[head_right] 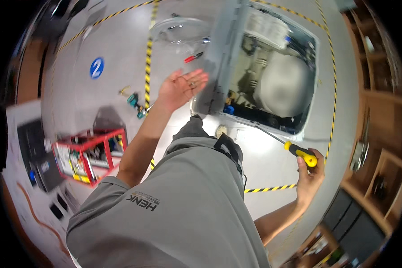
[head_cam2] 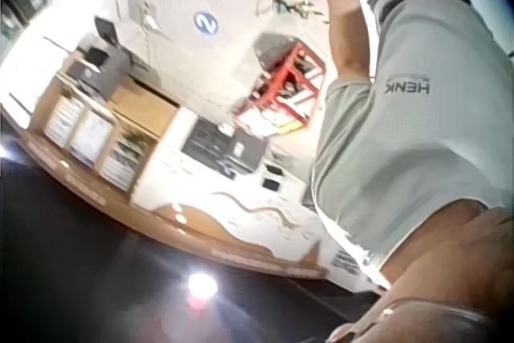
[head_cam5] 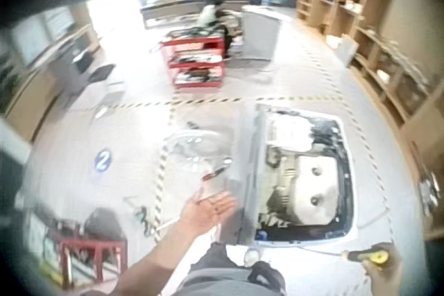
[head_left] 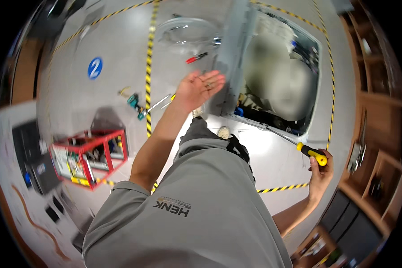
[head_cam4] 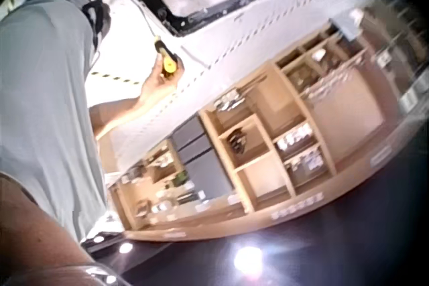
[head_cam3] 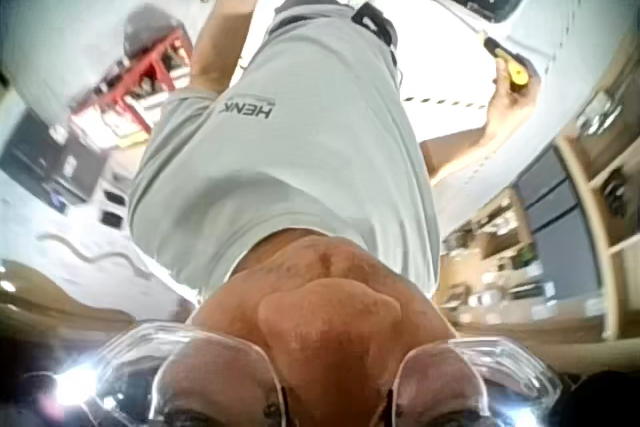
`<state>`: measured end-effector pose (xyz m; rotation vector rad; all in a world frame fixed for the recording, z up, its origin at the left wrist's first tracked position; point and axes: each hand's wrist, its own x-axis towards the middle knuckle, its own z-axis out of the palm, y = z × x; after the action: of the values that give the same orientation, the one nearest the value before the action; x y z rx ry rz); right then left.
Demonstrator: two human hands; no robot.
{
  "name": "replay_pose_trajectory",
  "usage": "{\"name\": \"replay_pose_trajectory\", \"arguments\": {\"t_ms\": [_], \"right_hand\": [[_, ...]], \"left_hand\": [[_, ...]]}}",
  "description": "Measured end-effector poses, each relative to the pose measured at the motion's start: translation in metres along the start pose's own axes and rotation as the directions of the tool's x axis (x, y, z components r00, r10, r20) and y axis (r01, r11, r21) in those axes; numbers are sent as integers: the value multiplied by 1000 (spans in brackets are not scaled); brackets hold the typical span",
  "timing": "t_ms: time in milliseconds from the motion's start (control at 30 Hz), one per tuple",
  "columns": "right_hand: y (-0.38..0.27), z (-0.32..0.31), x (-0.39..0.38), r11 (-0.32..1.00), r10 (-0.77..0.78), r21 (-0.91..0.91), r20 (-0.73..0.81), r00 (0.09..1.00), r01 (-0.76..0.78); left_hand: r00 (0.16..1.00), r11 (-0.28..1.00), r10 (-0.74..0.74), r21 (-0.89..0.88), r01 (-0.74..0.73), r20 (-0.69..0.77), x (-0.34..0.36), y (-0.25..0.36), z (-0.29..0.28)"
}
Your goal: The person disassembles the top and front components of a washing machine by hand and with a screwdriver, removes the detergent drawer, and works on the internal wiring and structural screws.
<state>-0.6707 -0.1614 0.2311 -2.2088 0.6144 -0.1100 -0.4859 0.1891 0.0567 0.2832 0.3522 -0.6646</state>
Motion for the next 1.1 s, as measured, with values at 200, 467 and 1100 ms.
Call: {"name": "replay_pose_trajectory", "arguments": {"t_ms": [200,467,1100], "right_hand": [[26,-3,34,971,-238,60,313,920,231],[11,37,9,909,-402,120,506,763,399],[-75,128,-127,909,-359,338,329,873,245]], "left_hand": [[933,961,245,196,-197,-264,-124,-92,-42],[728,925,307,11,-381,-612,-286,-198,-116],[649,833,513,143,-535,-561,-426,-54,-254]]}}
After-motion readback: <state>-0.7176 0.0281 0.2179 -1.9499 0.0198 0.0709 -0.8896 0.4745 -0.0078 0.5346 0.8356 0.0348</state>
